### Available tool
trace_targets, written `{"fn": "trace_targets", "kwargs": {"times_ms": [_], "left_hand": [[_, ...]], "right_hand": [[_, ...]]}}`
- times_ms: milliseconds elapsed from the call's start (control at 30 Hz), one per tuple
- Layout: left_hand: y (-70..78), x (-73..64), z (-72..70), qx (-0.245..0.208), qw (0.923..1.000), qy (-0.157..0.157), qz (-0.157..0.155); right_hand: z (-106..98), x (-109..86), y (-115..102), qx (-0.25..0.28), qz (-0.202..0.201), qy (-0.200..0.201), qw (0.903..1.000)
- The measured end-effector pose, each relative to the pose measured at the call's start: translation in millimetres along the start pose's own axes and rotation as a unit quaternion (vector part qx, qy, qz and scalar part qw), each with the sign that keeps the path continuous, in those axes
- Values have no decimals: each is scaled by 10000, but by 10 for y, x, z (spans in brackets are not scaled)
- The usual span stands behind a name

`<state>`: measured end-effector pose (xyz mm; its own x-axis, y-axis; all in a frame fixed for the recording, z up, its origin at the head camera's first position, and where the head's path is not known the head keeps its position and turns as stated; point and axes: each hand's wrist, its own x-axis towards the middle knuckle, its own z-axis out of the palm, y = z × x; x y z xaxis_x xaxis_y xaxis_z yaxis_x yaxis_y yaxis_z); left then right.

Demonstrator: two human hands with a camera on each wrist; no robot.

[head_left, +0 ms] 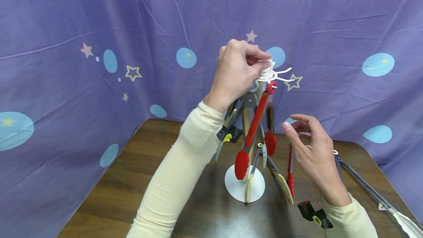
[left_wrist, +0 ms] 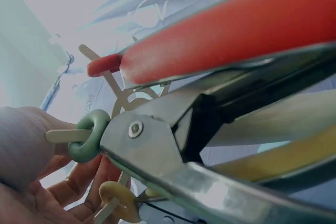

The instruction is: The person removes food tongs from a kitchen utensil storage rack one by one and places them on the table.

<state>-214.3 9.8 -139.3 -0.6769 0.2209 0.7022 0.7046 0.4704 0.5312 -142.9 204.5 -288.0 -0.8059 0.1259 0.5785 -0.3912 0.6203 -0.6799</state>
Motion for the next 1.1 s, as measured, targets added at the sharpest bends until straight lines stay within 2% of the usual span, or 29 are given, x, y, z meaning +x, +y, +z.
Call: {"fn": "trace_targets", "kwargs": {"times_ms": [167, 333, 567, 867, 1100], "left_hand": [[-8, 15, -13, -203, 9998, -73, -36], [-8, 6, -8, -390, 9992, -12, -81], [-45, -39, -61, -594, 9978, 233, 182], [-134, -192, -172, -1086, 9920, 639, 59], [-317, -347, -232, -1051, 9903, 908, 67]], "right_hand": [[-9, -1, -9, 13, -2, -32, 10000], [-29, -7, -18, 0, 16, -43, 10000], [-49, -2, -20, -110, -13, -8, 9999], [-64, -15, 32, -189, 45, -62, 9998], [-69, -10, 144, -336, 61, -87, 9994]]}}
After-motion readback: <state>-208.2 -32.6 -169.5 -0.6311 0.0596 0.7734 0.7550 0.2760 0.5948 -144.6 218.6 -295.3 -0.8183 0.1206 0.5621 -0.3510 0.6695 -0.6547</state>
